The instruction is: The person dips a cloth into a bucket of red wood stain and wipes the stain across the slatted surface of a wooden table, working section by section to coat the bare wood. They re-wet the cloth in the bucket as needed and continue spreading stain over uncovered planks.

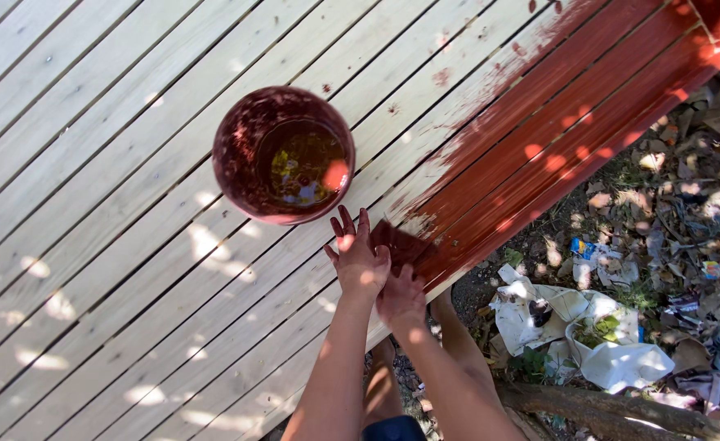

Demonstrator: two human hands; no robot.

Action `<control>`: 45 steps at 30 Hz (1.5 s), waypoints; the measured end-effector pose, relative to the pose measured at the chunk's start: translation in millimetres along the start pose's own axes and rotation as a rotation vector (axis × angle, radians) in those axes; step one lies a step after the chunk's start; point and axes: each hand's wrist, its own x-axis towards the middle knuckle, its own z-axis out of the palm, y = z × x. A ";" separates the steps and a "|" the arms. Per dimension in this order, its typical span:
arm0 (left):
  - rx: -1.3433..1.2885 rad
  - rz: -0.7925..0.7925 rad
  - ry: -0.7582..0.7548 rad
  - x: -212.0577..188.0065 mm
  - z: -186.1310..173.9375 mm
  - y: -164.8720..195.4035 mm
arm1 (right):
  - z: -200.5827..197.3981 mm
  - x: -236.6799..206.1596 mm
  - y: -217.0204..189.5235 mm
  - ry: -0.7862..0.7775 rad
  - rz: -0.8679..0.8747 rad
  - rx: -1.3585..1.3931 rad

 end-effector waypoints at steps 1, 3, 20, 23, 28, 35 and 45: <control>-0.015 -0.012 0.017 -2.3 -3.2 -6.5 | 14.0 -3.3 -14.2 -0.010 -0.119 -0.122; -0.042 -0.029 0.051 -5.2 -7.5 -17.6 | 41.3 -8.3 -41.1 -0.024 -0.229 -0.140; -0.571 0.045 -0.274 27.3 -1.7 -21.5 | -106.5 30.0 114.6 -0.252 -0.496 1.273; -0.648 -0.095 -0.309 24.9 3.4 0.9 | -135.7 57.8 162.0 -0.146 -0.305 1.031; -0.617 -0.150 -0.225 20.5 16.4 -7.5 | -152.4 106.6 183.9 0.195 -0.267 0.593; -0.650 -0.208 -0.071 30.7 25.4 -40.8 | -125.9 100.5 98.8 0.235 0.281 0.167; -0.431 -0.016 0.294 21.5 -0.3 -79.2 | 0.3 37.5 -35.0 0.003 -0.033 -0.089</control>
